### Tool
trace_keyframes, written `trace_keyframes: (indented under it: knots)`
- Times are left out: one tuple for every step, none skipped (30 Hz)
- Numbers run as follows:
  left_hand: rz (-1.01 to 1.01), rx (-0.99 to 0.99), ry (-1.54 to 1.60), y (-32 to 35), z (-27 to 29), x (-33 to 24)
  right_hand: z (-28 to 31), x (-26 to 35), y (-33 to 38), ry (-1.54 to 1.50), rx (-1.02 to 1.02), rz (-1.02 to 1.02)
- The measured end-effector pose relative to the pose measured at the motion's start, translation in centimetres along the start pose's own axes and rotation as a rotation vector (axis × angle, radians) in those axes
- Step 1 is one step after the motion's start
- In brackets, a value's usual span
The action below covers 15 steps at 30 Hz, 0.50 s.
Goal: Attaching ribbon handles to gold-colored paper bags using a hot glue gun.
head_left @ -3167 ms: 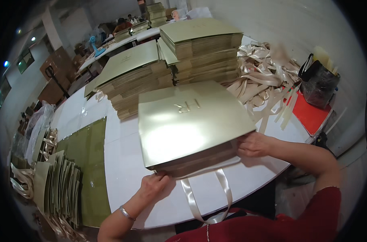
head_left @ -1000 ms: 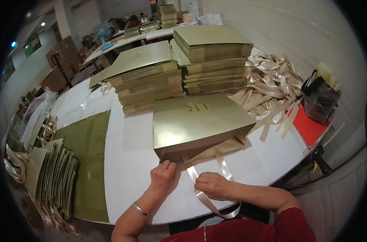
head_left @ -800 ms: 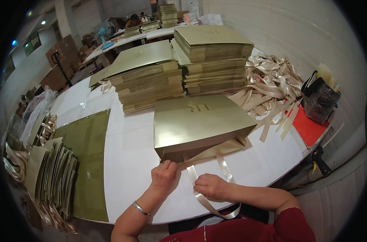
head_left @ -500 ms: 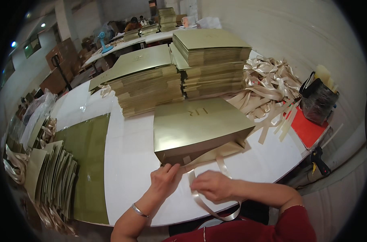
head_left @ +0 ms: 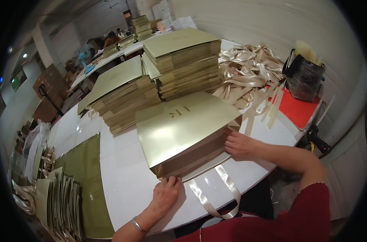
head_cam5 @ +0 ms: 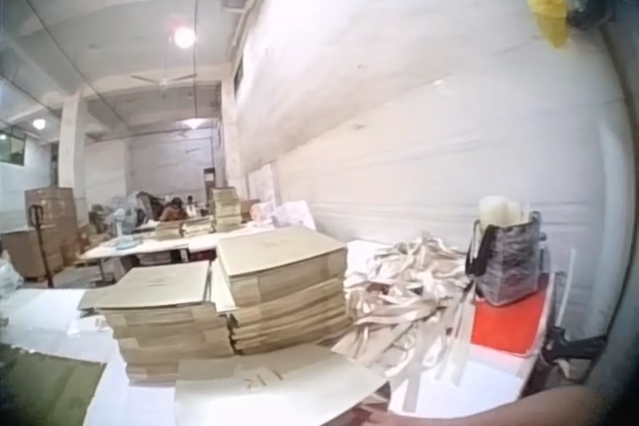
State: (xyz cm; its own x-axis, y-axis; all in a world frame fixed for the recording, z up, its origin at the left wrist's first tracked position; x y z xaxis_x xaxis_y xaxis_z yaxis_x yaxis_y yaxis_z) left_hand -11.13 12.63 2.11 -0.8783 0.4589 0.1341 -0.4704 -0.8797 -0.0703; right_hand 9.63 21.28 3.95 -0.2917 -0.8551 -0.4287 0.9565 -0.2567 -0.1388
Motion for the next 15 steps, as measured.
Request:
trace_keyframes:
  knots:
    - [-0.053,-0.094,0.035,-0.3,0.9,-1.0,0.0,0.6,-0.1,0.032,-0.006,-0.062]
    - [-0.072,-0.116,0.048,-0.8,1.2,-1.9,-1.6,0.9,-0.2,-0.005,0.198,-0.132]
    - [-0.090,-0.136,0.053,-1.3,1.5,-2.8,-0.7,1.6,-0.3,-0.038,0.093,-0.147]
    - [-0.125,-0.100,0.065,-1.9,1.4,-3.8,0.5,2.1,0.0,-0.078,-0.033,-0.167]
    - [-0.091,-0.072,0.106,-2.5,1.4,-4.1,1.1,2.0,0.7,-0.126,-0.104,-0.219]
    - [-0.064,-0.047,0.143,-3.0,1.3,-4.4,1.6,2.7,2.0,-0.281,-0.160,-0.195]
    - [-0.035,0.015,0.194,-3.4,1.0,-4.7,2.2,1.6,4.4,-0.378,-0.267,-0.329]
    - [0.009,0.049,0.187,-3.7,0.8,-4.7,2.0,0.9,7.5,-0.481,-0.257,-0.415]
    - [-0.011,0.029,0.249,-4.0,1.1,-5.2,2.7,-0.9,11.8,-0.226,-0.297,-0.631]
    - [-0.012,0.046,0.302,-4.2,1.0,-5.4,2.7,-3.5,17.7,-0.173,-0.305,-0.973]
    - [-0.005,0.058,0.346,-4.4,0.9,-5.6,3.0,-5.2,24.1,0.018,-0.214,-1.285]
    - [-0.038,0.057,0.352,-4.7,0.9,-6.0,3.1,-5.7,29.8,0.243,0.036,-1.482]
    - [-0.047,0.038,0.308,-4.9,0.9,-6.2,4.0,-6.1,35.2,0.451,0.154,-1.615]
    - [-0.056,0.013,0.261,-5.1,0.9,-6.4,2.7,-5.1,41.1,0.363,0.442,-1.804]
    - [-0.068,-0.067,0.210,-5.2,1.3,-6.5,0.4,-3.8,47.6,-0.050,0.692,-2.099]
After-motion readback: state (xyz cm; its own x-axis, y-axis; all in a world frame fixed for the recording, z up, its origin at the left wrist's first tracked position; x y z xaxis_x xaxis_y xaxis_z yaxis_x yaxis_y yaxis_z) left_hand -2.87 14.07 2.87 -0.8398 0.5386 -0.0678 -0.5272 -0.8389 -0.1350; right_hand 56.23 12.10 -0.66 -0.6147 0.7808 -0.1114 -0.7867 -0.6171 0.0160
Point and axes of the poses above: each hand's wrist, its own y-axis away from the middle knuckle, its own z-axis out of the back of the hand, x = y × z, the point moved 8 cm from there along -y, towards the middle knuckle, and after that the axes turned 7 degrees about x, right-handed, at the moved point
